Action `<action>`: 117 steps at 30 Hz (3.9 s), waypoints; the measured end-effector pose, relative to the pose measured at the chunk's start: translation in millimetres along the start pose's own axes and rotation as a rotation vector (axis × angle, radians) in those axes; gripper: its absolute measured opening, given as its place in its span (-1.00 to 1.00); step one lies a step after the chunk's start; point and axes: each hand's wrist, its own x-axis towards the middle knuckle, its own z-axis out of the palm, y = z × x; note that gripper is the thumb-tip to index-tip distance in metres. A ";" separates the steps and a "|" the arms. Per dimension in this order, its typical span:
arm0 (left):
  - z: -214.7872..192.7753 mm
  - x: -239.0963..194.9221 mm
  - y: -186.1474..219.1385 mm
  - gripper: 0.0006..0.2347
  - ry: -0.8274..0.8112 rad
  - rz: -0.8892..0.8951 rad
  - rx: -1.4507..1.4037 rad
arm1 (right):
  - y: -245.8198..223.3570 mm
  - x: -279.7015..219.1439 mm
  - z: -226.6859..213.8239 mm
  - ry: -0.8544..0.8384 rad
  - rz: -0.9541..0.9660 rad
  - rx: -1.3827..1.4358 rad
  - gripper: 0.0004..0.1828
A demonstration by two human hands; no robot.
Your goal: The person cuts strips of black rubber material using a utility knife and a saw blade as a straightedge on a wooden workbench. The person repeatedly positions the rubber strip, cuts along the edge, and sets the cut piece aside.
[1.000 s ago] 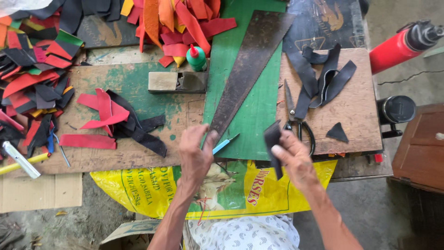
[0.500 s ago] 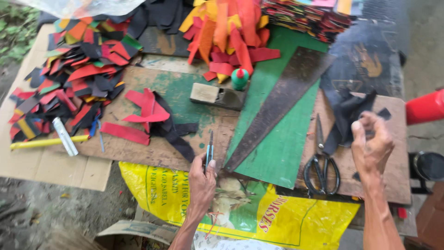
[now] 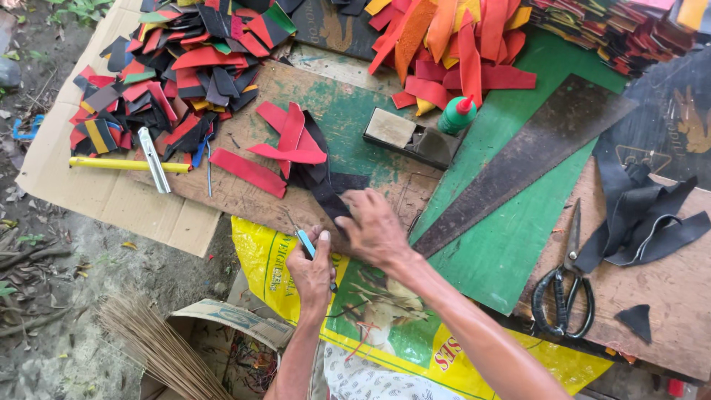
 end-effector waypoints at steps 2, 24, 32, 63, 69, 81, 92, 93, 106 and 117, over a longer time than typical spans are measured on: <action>0.0 -1.4 0.1 -0.70 -0.032 0.018 -0.050 | -11.0 7.4 10.8 0.061 -0.112 -0.049 -0.45; 84.7 -63.1 15.0 -0.50 -0.506 0.679 0.947 | 50.4 -187.6 -195.7 0.297 0.691 0.829 -0.75; 90.9 -29.1 27.0 -0.71 -0.620 0.752 1.013 | 102.6 -165.2 -148.7 0.355 0.636 0.886 -0.90; 93.0 2.3 95.5 -0.79 -0.676 0.010 0.324 | -15.5 -155.0 -68.8 0.035 0.242 0.470 -0.39; 91.5 3.1 90.4 -0.78 -0.683 -0.040 0.318 | 81.8 -162.4 -140.7 0.288 0.135 -0.462 -0.40; 88.3 2.5 75.7 -0.78 -0.786 -0.172 0.178 | 100.9 -151.4 -135.2 0.104 0.173 -0.566 -0.19; 55.2 -66.7 -10.7 -0.78 -0.816 -0.535 -0.106 | 108.2 -134.0 -133.7 0.119 0.100 -0.391 -0.32; 50.7 -68.3 -20.3 -0.78 -0.822 -0.546 -0.154 | 108.9 -130.8 -135.5 0.114 0.071 -0.328 -0.28; 30.1 -108.6 -93.9 -0.74 -0.700 -0.543 -0.192 | 103.4 -147.0 -123.0 0.248 0.090 -0.452 -0.45; 22.7 -140.8 -85.1 -0.74 -0.541 -0.182 0.194 | 87.6 -168.5 -118.6 0.639 0.392 -0.170 -0.73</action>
